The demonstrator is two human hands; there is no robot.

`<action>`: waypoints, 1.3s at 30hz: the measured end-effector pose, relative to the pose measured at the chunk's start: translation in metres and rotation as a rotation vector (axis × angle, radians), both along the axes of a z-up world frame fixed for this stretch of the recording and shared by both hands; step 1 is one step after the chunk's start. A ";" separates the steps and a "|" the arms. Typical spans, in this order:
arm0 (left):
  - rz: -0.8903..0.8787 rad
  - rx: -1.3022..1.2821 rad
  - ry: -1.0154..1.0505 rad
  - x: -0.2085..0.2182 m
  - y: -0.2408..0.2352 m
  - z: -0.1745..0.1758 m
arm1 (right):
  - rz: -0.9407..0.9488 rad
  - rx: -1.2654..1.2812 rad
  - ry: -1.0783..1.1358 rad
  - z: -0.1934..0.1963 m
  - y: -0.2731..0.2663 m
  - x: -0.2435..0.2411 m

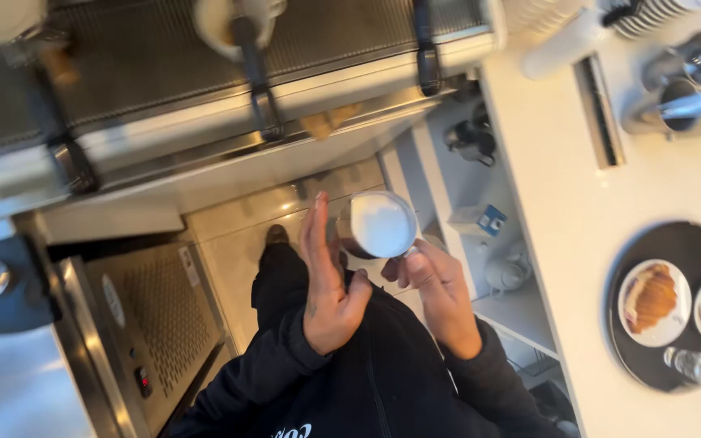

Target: Pouring steamed milk to create latte art, assembling a tray with a croissant, and cleaning the espresso machine portafilter.

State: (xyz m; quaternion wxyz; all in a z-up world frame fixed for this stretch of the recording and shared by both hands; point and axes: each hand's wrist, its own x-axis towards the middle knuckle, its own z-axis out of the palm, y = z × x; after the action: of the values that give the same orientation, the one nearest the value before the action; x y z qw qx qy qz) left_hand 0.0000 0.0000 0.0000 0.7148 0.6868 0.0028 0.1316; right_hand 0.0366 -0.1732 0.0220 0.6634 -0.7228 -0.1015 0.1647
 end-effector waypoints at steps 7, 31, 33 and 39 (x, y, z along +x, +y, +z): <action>-0.059 0.039 -0.036 0.058 -0.018 -0.026 | -0.246 0.144 -0.104 -0.009 -0.085 0.068; 0.228 -0.041 -0.076 0.176 -0.094 -0.041 | -0.418 0.045 -0.056 -0.218 -0.252 0.273; 0.260 -0.091 -0.076 0.175 -0.104 -0.041 | -0.402 0.116 0.004 -0.228 -0.258 0.272; 0.357 -0.051 -0.186 0.176 -0.119 -0.037 | -0.346 0.142 0.018 -0.218 -0.261 0.280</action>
State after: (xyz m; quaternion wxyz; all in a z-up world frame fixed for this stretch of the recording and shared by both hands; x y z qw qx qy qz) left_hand 0.1762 -0.1190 -0.0373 0.6943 0.6421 0.0619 0.3191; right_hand 0.3161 -0.4346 -0.1959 0.7320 -0.6794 0.0190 0.0468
